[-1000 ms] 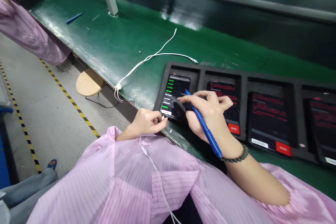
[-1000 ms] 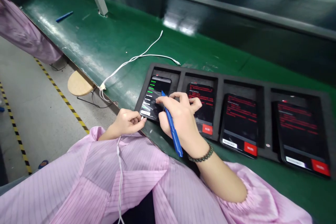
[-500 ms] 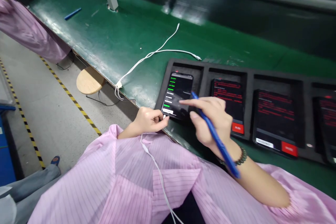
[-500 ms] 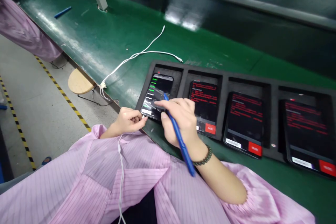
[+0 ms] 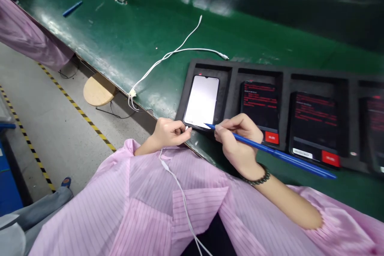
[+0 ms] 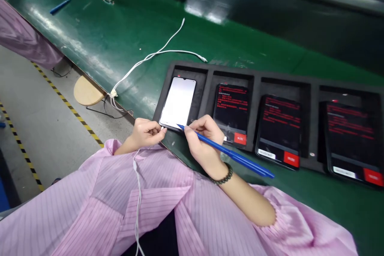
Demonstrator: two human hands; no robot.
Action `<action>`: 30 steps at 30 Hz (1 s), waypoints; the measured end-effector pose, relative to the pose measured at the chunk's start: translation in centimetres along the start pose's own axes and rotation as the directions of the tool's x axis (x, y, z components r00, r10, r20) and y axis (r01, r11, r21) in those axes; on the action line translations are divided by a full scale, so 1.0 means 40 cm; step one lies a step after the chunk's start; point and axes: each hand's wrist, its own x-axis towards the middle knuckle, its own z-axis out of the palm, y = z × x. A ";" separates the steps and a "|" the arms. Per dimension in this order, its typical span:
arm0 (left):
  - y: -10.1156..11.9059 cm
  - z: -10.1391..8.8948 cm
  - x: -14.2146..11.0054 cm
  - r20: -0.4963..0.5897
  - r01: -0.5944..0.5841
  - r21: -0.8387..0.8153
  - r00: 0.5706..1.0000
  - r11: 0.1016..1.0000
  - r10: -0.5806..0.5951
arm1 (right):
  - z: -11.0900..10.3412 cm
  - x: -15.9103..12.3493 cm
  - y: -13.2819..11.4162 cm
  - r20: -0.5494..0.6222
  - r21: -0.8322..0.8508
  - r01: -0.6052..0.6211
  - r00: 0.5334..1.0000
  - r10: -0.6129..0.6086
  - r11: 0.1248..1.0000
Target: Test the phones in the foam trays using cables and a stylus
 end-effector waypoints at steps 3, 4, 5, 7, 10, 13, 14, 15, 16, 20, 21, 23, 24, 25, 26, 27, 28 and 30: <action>0.000 0.000 -0.001 0.008 0.005 0.004 1.000 1.000 -0.005 | 0.000 0.002 0.000 0.012 -0.028 -0.009 1.000 0.009 1.000; 0.000 0.000 -0.001 0.010 0.004 0.005 1.000 1.000 -0.004 | 0.002 0.003 -0.001 0.020 -0.027 -0.012 1.000 0.012 1.000; 0.000 -0.001 -0.001 0.012 0.003 0.005 1.000 1.000 -0.003 | 0.003 0.003 -0.002 0.032 -0.033 -0.010 0.999 0.011 0.999; 0.001 -0.001 -0.001 0.012 -0.001 0.005 1.000 1.000 0.001 | 0.003 0.005 -0.006 0.054 -0.069 0.000 0.999 0.003 0.998; 0.002 -0.001 -0.001 0.008 0.000 0.003 1.000 1.000 0.000 | 0.002 0.008 -0.011 0.077 -0.130 -0.003 0.997 0.013 0.991; 0.002 -0.001 -0.001 0.010 0.002 0.008 1.000 1.000 -0.002 | 0.001 0.010 -0.015 0.091 -0.161 -0.002 0.996 0.017 0.987; 0.002 -0.001 -0.001 0.009 0.001 0.012 1.000 1.000 -0.001 | 0.001 0.011 -0.017 0.096 -0.168 0.005 0.995 0.012 0.986; 0.002 -0.001 -0.001 0.008 0.000 0.016 1.000 1.000 0.000 | 0.001 0.012 -0.018 0.104 -0.176 0.014 0.995 0.004 0.984; 0.002 -0.001 -0.001 0.005 -0.001 0.019 1.000 1.000 0.001 | 0.001 0.012 -0.020 0.112 -0.184 0.026 0.994 -0.005 0.983; 0.002 -0.001 -0.001 0.000 -0.002 0.010 1.000 1.000 0.001 | 0.002 0.016 -0.025 0.135 -0.192 0.065 0.990 -0.039 0.979; 0.002 -0.001 -0.001 0.002 -0.003 0.006 1.000 1.000 0.003 | 0.002 0.016 -0.025 0.135 -0.189 0.069 0.990 -0.044 0.980; 0.001 -0.001 -0.001 0.006 -0.009 0.004 1.000 1.000 0.008 | 0.001 0.017 -0.025 0.138 -0.194 0.064 0.990 -0.037 0.979; 0.001 -0.001 -0.001 0.008 -0.012 0.008 1.000 1.000 0.012 | 0.001 0.016 -0.025 0.135 -0.199 0.058 0.990 -0.031 0.978; 0.000 -0.001 -0.001 0.012 -0.013 0.013 1.000 1.000 0.013 | 0.001 0.016 -0.024 0.129 -0.203 0.052 0.991 -0.026 0.978; 0.000 -0.002 -0.001 0.015 -0.012 0.019 1.000 1.000 0.012 | 0.002 0.015 -0.024 0.117 -0.202 0.044 0.993 -0.020 0.978; 0.000 -0.002 -0.001 0.017 -0.010 0.022 1.000 1.000 0.010 | 0.002 0.014 -0.023 0.105 -0.196 0.037 0.994 -0.016 0.980; -0.001 -0.002 -0.001 0.018 -0.008 0.024 1.000 1.000 0.007 | 0.002 0.013 -0.023 0.094 -0.190 0.033 0.995 -0.016 0.981; -0.001 -0.002 -0.001 0.018 -0.008 0.021 1.000 1.000 0.008 | 0.003 0.012 -0.023 0.088 -0.186 0.034 0.996 -0.018 0.982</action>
